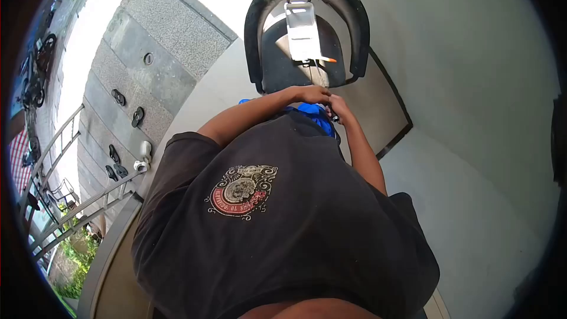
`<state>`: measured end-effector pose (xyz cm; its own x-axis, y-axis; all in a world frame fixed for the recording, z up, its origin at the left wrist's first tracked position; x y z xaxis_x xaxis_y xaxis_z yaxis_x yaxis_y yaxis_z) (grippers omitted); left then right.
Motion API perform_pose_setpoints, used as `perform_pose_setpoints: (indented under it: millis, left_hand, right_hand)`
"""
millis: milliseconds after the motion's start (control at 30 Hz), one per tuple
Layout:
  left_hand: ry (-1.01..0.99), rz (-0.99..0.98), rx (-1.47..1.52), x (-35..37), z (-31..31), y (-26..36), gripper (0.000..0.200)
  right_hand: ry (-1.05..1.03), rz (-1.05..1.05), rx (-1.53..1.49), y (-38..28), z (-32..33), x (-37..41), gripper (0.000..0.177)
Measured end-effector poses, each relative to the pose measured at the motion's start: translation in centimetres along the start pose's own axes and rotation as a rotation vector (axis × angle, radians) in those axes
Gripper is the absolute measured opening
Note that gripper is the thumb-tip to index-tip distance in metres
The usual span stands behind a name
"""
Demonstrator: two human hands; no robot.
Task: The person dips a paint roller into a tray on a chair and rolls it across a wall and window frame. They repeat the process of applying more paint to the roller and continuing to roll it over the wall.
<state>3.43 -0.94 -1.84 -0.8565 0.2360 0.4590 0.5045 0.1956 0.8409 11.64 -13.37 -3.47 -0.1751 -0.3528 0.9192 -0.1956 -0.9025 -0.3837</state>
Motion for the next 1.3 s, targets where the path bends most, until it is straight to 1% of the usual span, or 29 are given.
perform_pose_setpoints:
  millis: [67,100,167,200,233,300,333,367,433,467,533,600,633,700,733,800,833,867,900,933,967,1033,1067,1100,1167,1200,1233,1300]
  left_hand:
    - [0.193,-0.060,-0.035,-0.2,0.9,0.6,0.055]
    - [0.197,-0.044,-0.041,0.5,1.0,-0.5,0.055]
    - [0.348,-0.097,-0.142,-0.7,2.0,-0.7,0.054]
    - [0.325,-0.066,-0.158,-1.1,3.2,-0.5,0.052]
    - [0.332,-0.075,-0.166,-1.6,4.1,-0.5,0.052]
    - [0.366,-0.107,-0.200,-1.9,4.6,-0.2,0.054]
    - [0.340,-0.061,-0.206,-2.0,4.7,-0.2,0.056]
    - [0.343,-0.062,-0.200,-1.9,4.6,0.0,0.056]
    - [0.303,-0.067,-0.156,-2.6,4.7,-0.6,0.057]
    - [0.336,-0.120,-0.148,-2.7,4.6,-0.7,0.055]
    - [0.340,-0.122,-0.146,-3.0,4.2,-1.9,0.054]
    - [0.334,-0.140,-0.188,-3.8,4.2,-3.4,0.051]
    - [0.320,-0.094,-0.138,-3.3,3.8,-3.4,0.048]
    - [0.269,-0.076,-0.170,-3.0,3.1,-3.3,0.041]
    - [0.269,-0.077,-0.171,-2.4,2.8,-2.5,0.041]
    - [0.157,-0.156,-0.168,-1.0,1.7,-0.5,0.035]
    - [0.157,-0.156,-0.170,-0.7,1.4,0.0,0.035]
    - [0.074,-0.129,-0.231,-0.7,1.0,0.5,0.034]
    - [-0.012,-0.101,-0.286,-0.8,0.5,0.6,0.032]
    - [-0.031,-0.176,-0.231,-1.4,0.3,0.1,0.035]
    - [-0.033,-0.177,-0.226,-2.0,-0.2,-0.9,0.035]
    - [0.032,-0.082,0.004,-2.1,-0.4,-1.0,0.042]
    - [0.048,-0.078,-0.073,-2.1,-0.3,-0.8,0.048]
    - [0.046,-0.074,-0.071,-1.7,-0.2,-0.6,0.048]
    - [0.176,-0.191,-0.238,-1.3,0.9,-0.1,0.048]
    - [0.223,-0.191,-0.231,-1.4,1.6,-0.5,0.043]
    - [0.218,-0.194,-0.232,-1.3,2.5,-0.1,0.043]
    - [0.282,-0.151,-0.382,-0.4,4.1,0.9,0.041]
  right_hand:
    - [-0.023,0.101,0.019,-1.8,0.3,-1.0,0.016]
    - [-0.037,0.104,0.010,-2.3,-1.0,-1.3,0.016]
    - [0.000,0.071,0.006,-3.8,-0.9,-1.2,0.012]
    - [-0.011,0.067,-0.082,-4.2,-1.0,-2.0,0.015]
    - [-0.008,0.079,-0.077,-4.6,-1.1,-2.6,0.015]
    - [0.056,0.167,0.038,-4.9,-1.0,-2.8,0.021]
    - [0.052,0.163,0.058,-5.0,-1.0,-2.9,0.027]
    - [0.051,0.159,0.064,-4.9,-0.8,-2.9,0.027]
    - [0.040,0.093,-0.026,-4.6,-0.8,-2.7,0.026]
    - [0.038,0.092,-0.025,-4.5,-0.8,-2.5,0.026]
    - [0.032,0.026,-0.022,-3.8,-0.7,-2.3,0.024]
    - [0.011,0.019,-0.002,-2.9,-0.5,-2.6,0.023]
    - [-0.013,0.002,0.014,-2.4,-0.5,-2.4,0.022]
    - [0.002,-0.001,0.034,-1.8,-0.2,-1.6,0.019]
    - [-0.022,-0.014,0.032,-1.5,-0.1,-0.8,0.019]
    - [-0.056,-0.051,-0.008,-0.5,0.1,0.2,0.020]
    - [-0.057,-0.049,-0.010,0.0,0.2,0.8,0.020]
    - [-0.050,-0.053,-0.003,0.4,0.5,1.4,0.020]
    - [-0.043,-0.062,0.003,0.8,0.6,2.1,0.021]
    - [-0.041,-0.061,0.004,1.0,0.6,2.7,0.021]
    - [-0.031,-0.077,0.037,1.4,0.5,3.4,0.022]
    - [-0.023,-0.090,0.071,1.3,0.6,3.5,0.023]
    - [-0.028,-0.096,0.071,1.2,0.6,3.5,0.022]
    - [-0.033,-0.101,0.070,1.0,0.5,3.2,0.022]
    - [-0.051,-0.115,0.054,0.0,0.9,1.6,0.020]
    - [-0.040,-0.102,0.057,-1.0,0.9,0.8,0.020]
    - [-0.024,-0.085,0.060,-2.3,1.2,-0.1,0.019]
    - [-0.029,-0.071,0.120,-4.4,1.1,-2.0,0.020]
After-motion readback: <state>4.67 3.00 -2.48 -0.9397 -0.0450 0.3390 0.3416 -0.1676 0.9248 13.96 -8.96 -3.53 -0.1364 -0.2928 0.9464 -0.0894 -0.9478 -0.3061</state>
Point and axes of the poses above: each hand's wrist, its own x-axis away from the middle knuckle, its own z-axis out of the back of the hand, y = z × x, the point moved 4 cm from there along -x, towards the middle knuckle, and after that the axes turned 15 degrees about x, right-handed, at the moved point
